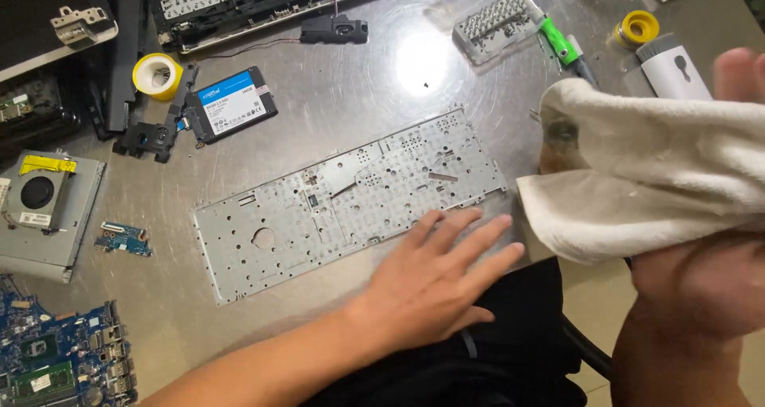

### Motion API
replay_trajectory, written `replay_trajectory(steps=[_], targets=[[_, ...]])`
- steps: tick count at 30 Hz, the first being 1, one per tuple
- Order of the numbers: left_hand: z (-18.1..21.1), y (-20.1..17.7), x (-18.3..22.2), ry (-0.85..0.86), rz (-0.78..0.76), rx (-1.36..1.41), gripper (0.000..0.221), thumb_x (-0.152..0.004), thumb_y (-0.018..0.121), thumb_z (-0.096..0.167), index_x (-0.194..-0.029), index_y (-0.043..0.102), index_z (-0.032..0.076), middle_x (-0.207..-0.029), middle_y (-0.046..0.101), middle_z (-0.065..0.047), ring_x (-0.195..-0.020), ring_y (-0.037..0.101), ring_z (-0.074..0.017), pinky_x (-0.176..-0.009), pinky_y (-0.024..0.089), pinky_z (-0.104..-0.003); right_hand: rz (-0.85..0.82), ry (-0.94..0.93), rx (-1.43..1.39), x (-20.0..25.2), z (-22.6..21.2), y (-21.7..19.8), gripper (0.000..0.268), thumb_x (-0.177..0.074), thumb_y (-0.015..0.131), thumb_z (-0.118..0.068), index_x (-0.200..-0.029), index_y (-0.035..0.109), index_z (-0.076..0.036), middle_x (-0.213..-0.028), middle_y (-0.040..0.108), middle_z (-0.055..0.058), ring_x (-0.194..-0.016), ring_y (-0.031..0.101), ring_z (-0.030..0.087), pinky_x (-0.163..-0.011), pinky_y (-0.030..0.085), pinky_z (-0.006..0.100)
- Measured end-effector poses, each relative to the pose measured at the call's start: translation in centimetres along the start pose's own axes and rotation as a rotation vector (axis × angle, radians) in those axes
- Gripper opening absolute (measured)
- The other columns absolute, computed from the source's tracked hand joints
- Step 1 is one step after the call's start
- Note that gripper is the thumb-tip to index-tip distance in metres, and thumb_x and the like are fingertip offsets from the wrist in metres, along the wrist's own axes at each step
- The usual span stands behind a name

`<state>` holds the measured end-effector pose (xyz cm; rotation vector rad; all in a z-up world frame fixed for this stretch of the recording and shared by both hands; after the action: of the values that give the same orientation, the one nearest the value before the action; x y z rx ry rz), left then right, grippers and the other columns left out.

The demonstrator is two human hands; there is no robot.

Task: Cleaning a laptop keyboard frame and using a soldering iron to melt plastic rivets to secure the keyboard.

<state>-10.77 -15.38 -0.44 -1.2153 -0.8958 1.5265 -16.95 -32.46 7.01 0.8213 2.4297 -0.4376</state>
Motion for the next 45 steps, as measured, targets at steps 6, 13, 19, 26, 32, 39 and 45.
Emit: replay_trajectory(steps=[6,13,19,26,32,39,45], targets=[[-0.1,4.3,-1.3,-0.095,0.018,-0.251,0.098,-0.076,0.069,0.08,-0.155,0.046,0.026,-0.167,0.034,-0.01,-0.156,0.025,-0.0414,-0.125,0.019,-0.059,0.442,-0.019,0.19,3.8,2.5,-1.4,0.074,-0.111,0.048,-0.072,-0.122,0.042,0.001,-0.096,0.049,0.022,-0.074,0.052,0.028,-0.076,0.045,0.04],[-0.1,5.8,-1.3,-0.147,-0.104,-0.192,0.105,-0.07,0.07,0.073,-0.158,0.038,0.024,-0.163,0.037,-0.019,-0.154,0.026,-0.0466,-0.127,0.015,-0.062,-0.633,0.035,0.734,1.6,7.2,7.5,0.022,-0.091,0.07,-0.017,-0.112,0.065,-0.01,-0.09,0.06,0.013,-0.079,0.058,0.034,-0.071,0.047,0.043],[-0.2,8.2,-1.0,-0.136,-0.279,-0.143,0.1,-0.072,0.069,0.07,-0.154,0.042,0.019,-0.153,0.047,-0.02,-0.153,0.021,-0.0494,-0.129,0.003,-0.062,-1.008,-0.101,0.797,0.9,8.8,11.9,0.037,-0.088,0.064,-0.03,-0.124,0.069,-0.027,-0.092,0.054,0.009,-0.068,0.056,0.036,-0.064,0.045,0.051],[-0.2,7.3,-0.8,-0.173,-0.119,-0.279,0.122,-0.067,0.071,0.076,-0.164,0.02,0.023,-0.166,0.027,-0.023,-0.157,0.021,-0.0429,-0.129,0.017,-0.05,-0.971,-0.213,1.07,-2.0,13.3,10.9,0.021,-0.093,0.063,-0.03,-0.112,0.07,-0.025,-0.085,0.055,0.004,-0.072,0.059,0.035,-0.059,0.049,0.051],[0.3,7.7,-0.7,-0.126,-0.175,-0.272,0.072,-0.096,0.042,0.038,-0.163,0.023,0.017,-0.161,0.034,-0.029,-0.154,0.024,-0.0481,-0.13,0.011,-0.056,-1.362,-0.154,0.834,0.4,12.0,13.8,0.03,-0.093,0.069,-0.024,-0.123,0.073,-0.029,-0.091,0.071,-0.003,-0.068,0.064,0.017,-0.057,0.058,0.032],[0.0,7.3,-0.8,-0.171,-0.058,-0.088,0.064,-0.095,0.046,0.022,-0.158,0.037,0.015,-0.144,0.052,-0.022,-0.134,0.046,-0.0376,-0.123,0.029,-0.049,-1.291,-0.474,0.676,0.8,9.1,15.4,0.029,-0.098,0.058,-0.024,-0.125,0.066,-0.014,-0.085,0.061,0.003,-0.067,0.055,0.024,-0.052,0.045,0.044],[-0.2,7.1,-0.6,-0.203,-0.066,-0.234,0.055,-0.105,0.029,0.028,-0.16,0.035,0.026,-0.166,0.036,-0.017,-0.157,0.026,-0.0387,-0.129,0.022,-0.05,-1.233,-0.428,1.148,-2.4,13.2,14.0,0.031,-0.089,0.072,-0.023,-0.12,0.07,-0.021,-0.098,0.068,-0.004,-0.073,0.062,0.016,-0.045,0.057,0.025]])
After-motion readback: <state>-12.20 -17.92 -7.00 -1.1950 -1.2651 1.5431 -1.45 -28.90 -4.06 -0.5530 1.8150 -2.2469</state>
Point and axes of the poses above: each hand's wrist, its own x-axis away from the middle knuckle, its own y-axis out of the palm, z = x × y, the point moved 9 cm from there along -x, towards the middle knuckle
